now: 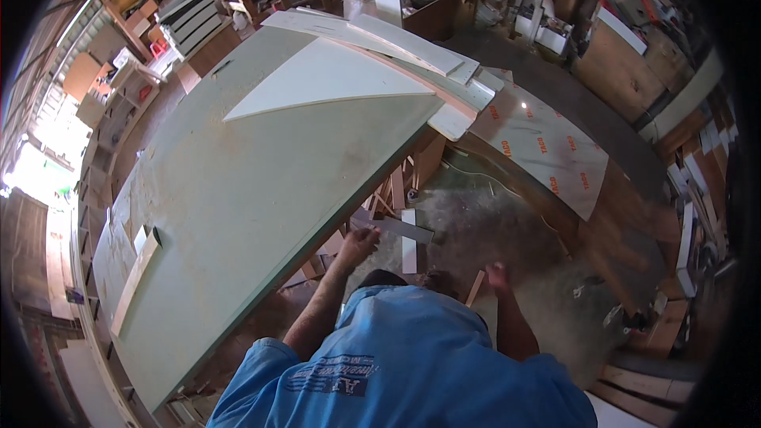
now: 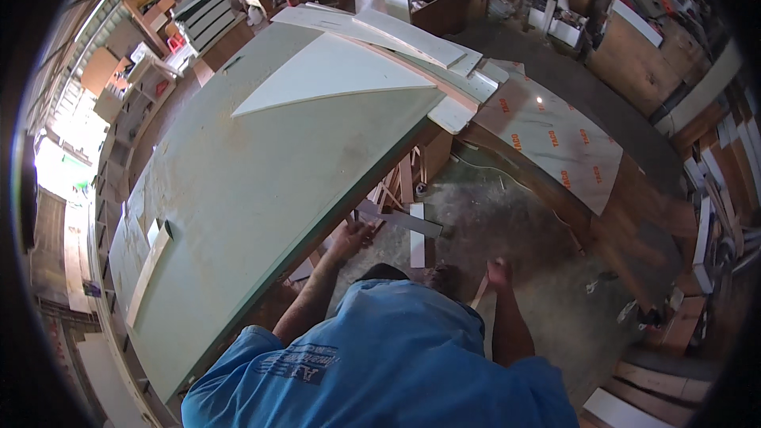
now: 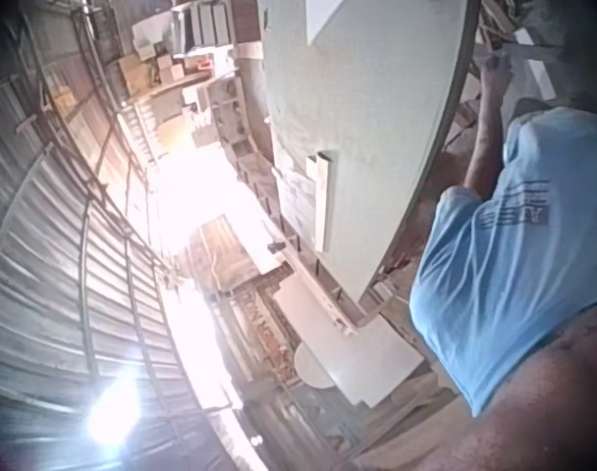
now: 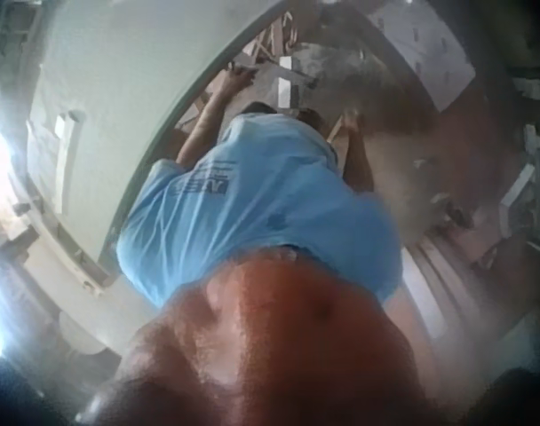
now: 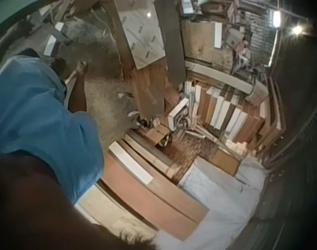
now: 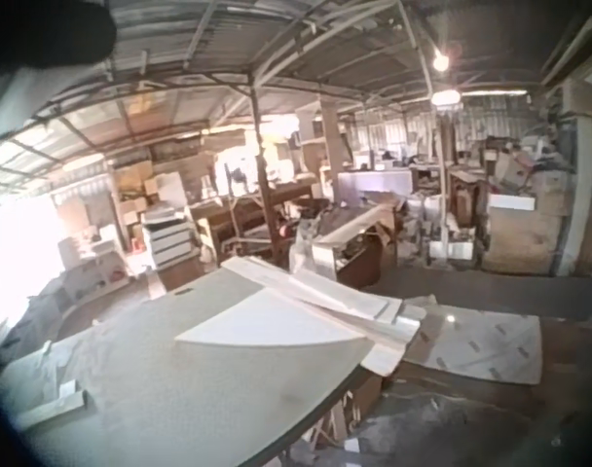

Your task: The person assembles wooden components by placing triangular panels and strips on a workbench, checking measurements with a tape measure, and tapping the pieces into alignment using a hammer.

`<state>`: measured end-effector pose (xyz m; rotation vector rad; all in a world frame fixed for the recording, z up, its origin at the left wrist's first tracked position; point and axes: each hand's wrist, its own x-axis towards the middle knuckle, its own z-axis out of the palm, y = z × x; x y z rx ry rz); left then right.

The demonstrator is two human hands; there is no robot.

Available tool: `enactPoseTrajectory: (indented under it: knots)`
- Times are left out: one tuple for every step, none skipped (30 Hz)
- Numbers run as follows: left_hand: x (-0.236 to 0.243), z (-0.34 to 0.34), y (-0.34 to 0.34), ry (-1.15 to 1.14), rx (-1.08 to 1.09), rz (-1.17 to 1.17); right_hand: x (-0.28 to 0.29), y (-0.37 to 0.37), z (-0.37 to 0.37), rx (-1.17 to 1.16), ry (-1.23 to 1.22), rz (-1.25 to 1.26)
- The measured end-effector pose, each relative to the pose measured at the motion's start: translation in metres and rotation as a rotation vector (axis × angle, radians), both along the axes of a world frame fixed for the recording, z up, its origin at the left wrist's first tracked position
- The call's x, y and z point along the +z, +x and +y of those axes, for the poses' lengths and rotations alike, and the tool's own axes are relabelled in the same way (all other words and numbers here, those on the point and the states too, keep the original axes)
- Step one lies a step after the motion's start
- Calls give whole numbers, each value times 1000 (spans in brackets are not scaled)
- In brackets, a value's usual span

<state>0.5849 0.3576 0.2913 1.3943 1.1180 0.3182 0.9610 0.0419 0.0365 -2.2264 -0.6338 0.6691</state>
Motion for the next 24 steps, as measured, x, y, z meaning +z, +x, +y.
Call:
enactPoseTrajectory:
  knots:
    - [8, 9, 2, -19, 55, -33, 12, 20, 39, -65, 50, 65]
    - [17, 21, 2, -40, 108, -28, 29, 37, 70, -26, 166, 242]
    - [23, 35, 2, -43, 153, -38, 50, 55, 105, -46, 230, 449]
    - [27, 52, 2, -32, 165, -21, 69, 62, 141, 10, 296, 501]
    - [29, 69, -1, -6, 170, -15, 89, 68, 177, 53, 354, 561]
    - [29, 86, -4, -5, 177, 5, 107, 66, 209, 101, 409, 474]
    - [28, 105, -7, 32, 221, -19, 126, 60, 243, 66, 368, 382]
    - [24, 124, -9, 45, 268, -33, 144, 56, 270, 112, 364, 265]
    - [21, 145, -12, 52, 315, -26, 163, 52, 294, 101, 281, 132]
    - [18, 167, -18, 89, 323, -37, 180, 48, 319, 152, 307, 79]
    - [16, 191, -23, 105, 338, -47, 196, 44, 341, 198, 325, 11]
    - [16, 217, -27, 118, 354, -21, 211, 40, 363, 225, 322, -51]
    - [17, 242, -31, 138, 369, -14, 223, 36, 382, 238, 342, -76]
    - [18, 267, -35, 151, 387, 11, 234, 33, 401, 235, 339, -94]
    - [20, 291, -40, 164, 405, 38, 244, 31, 419, 222, 334, -99]
    - [22, 316, -43, 200, 416, 86, 253, 33, 437, 234, 295, -161]
    - [25, 341, -45, 235, 425, 137, 258, 35, 454, 234, 251, -209]
    - [26, 365, -44, 251, 438, 198, 262, 37, 471, 225, 218, -237]
    - [26, 387, -41, 338, 406, 236, 264, 41, 485, 230, 258, -182]
    - [27, 410, -41, 408, 389, 283, 264, 45, 501, 239, 235, -260]
    - [28, 433, -42, 487, 384, 328, 264, 47, 516, 250, 228, -317]
    - [27, 456, -41, 521, 366, 363, 262, 51, 532, 246, 206, -362]
    - [27, 479, -38, 565, 356, 397, 261, 54, 545, 276, 187, -341]
    - [26, 501, -37, 584, 348, 454, 258, 55, 559, 298, 151, -411]
